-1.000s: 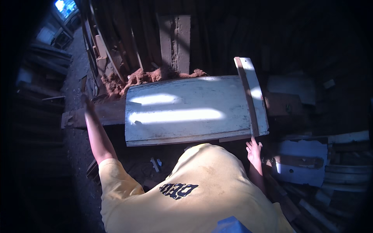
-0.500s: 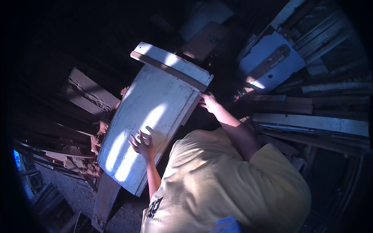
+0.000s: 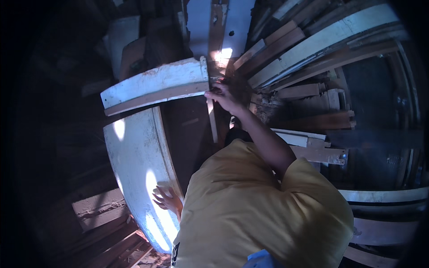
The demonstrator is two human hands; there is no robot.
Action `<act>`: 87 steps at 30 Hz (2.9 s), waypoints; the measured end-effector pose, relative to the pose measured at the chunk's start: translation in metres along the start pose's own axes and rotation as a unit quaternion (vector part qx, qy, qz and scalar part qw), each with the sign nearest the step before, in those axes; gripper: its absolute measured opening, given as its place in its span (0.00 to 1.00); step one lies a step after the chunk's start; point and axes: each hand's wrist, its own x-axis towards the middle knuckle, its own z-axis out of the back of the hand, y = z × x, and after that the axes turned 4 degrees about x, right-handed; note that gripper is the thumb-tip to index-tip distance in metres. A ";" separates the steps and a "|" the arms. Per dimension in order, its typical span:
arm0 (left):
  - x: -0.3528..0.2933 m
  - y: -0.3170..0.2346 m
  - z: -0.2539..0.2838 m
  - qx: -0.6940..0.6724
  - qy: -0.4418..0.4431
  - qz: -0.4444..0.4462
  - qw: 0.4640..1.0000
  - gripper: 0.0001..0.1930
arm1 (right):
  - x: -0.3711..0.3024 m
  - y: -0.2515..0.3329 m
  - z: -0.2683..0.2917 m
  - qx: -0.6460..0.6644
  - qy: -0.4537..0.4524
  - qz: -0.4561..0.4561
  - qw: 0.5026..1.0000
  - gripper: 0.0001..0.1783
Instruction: The person cuts a wooden panel using a circular saw, measures with a tape measure, attaches a guide fence to the saw, and cuts another curved wooden panel before moving the wooden pieces by hand.
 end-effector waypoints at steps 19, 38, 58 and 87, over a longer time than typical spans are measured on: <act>0.005 -0.317 -0.006 0.150 0.098 -0.446 0.877 0.37 | 0.157 -0.026 0.465 -0.542 -0.275 -0.043 0.792 0.24; -0.029 -0.279 -0.029 0.186 0.373 -0.218 0.883 0.28 | 0.047 -0.295 0.410 -0.442 -0.326 -0.199 0.811 0.17; -0.008 -0.185 -0.095 0.081 0.526 0.088 0.842 0.27 | 0.059 -0.645 0.440 -0.358 -0.199 -0.579 0.705 0.52; 0.011 -0.286 -0.307 -0.551 0.342 0.407 0.643 0.20 | 0.140 -0.442 0.191 -0.522 0.383 0.001 0.762 0.37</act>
